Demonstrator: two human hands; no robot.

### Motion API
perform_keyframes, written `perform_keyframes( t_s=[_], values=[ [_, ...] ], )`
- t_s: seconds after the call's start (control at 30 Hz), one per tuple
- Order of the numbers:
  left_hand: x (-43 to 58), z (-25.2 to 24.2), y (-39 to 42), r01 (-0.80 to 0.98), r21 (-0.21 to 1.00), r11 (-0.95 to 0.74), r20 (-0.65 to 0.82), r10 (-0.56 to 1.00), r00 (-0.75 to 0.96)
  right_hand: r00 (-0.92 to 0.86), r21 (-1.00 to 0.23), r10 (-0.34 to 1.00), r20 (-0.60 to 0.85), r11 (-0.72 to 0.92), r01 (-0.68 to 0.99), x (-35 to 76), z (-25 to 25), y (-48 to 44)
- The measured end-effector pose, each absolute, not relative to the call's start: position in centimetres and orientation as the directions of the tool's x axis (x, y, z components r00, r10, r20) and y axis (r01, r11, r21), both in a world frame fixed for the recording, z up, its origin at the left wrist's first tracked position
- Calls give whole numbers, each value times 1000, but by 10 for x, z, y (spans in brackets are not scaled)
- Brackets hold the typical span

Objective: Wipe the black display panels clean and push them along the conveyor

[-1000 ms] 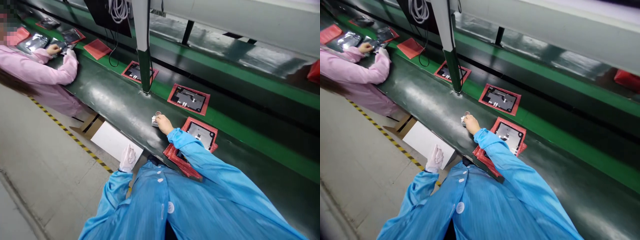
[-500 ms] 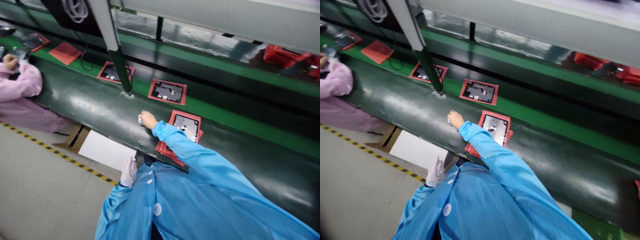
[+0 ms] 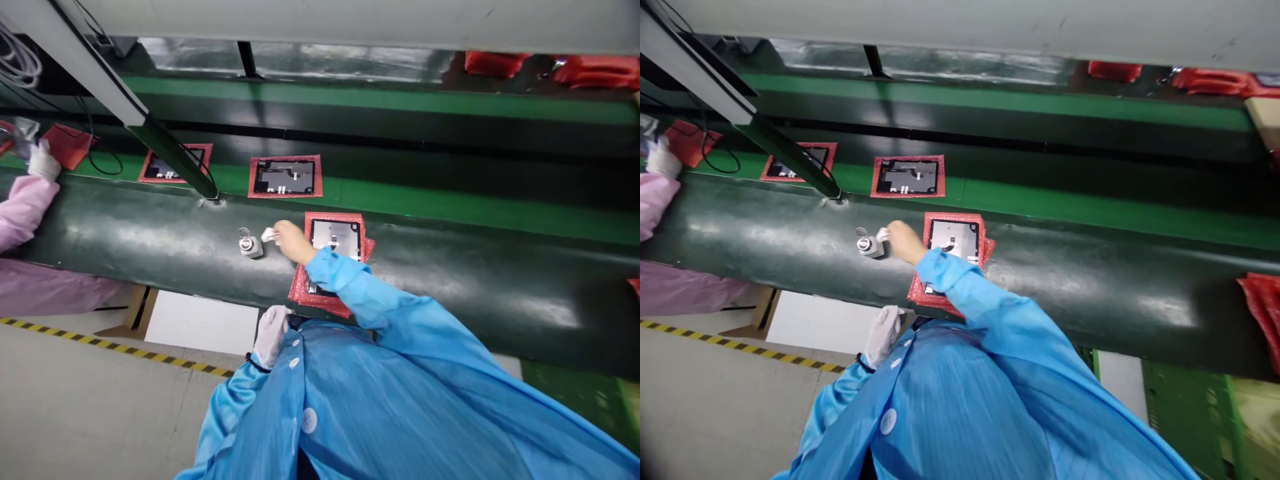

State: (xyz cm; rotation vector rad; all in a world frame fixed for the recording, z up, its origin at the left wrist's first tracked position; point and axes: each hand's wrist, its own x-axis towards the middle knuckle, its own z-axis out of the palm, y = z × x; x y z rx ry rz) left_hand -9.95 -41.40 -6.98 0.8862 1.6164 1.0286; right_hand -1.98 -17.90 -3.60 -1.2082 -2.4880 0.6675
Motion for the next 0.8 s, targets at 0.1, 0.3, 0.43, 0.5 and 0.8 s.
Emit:
perform_keyframes(
  t_s=[0.1, 0.3, 0.43, 0.5, 0.8],
  values=[
    [-79, -70, -395, 364, 918, 154, -134, 988, -82, -435, -556, 899, 48, 386, 736, 45, -54, -169],
    [-38, -90, -360, 763, 445, -469, 35, 860, 509, -480, -464, 875, -65, 399, 791, 68, -88, -183],
    [-32, -101, -358, 822, 336, -460, -138, 839, 526, -528, -494, 848, -41, 442, 748, 90, -92, -209],
    [-33, -101, -359, 826, 321, -462, -167, 831, 530, -429, -496, 903, 3, 373, 784, 113, -94, -215],
    [-33, -94, -358, 840, 304, -450, -220, 825, 521, -237, -474, 970, 63, 238, 848, 153, -107, -185]
  ],
)
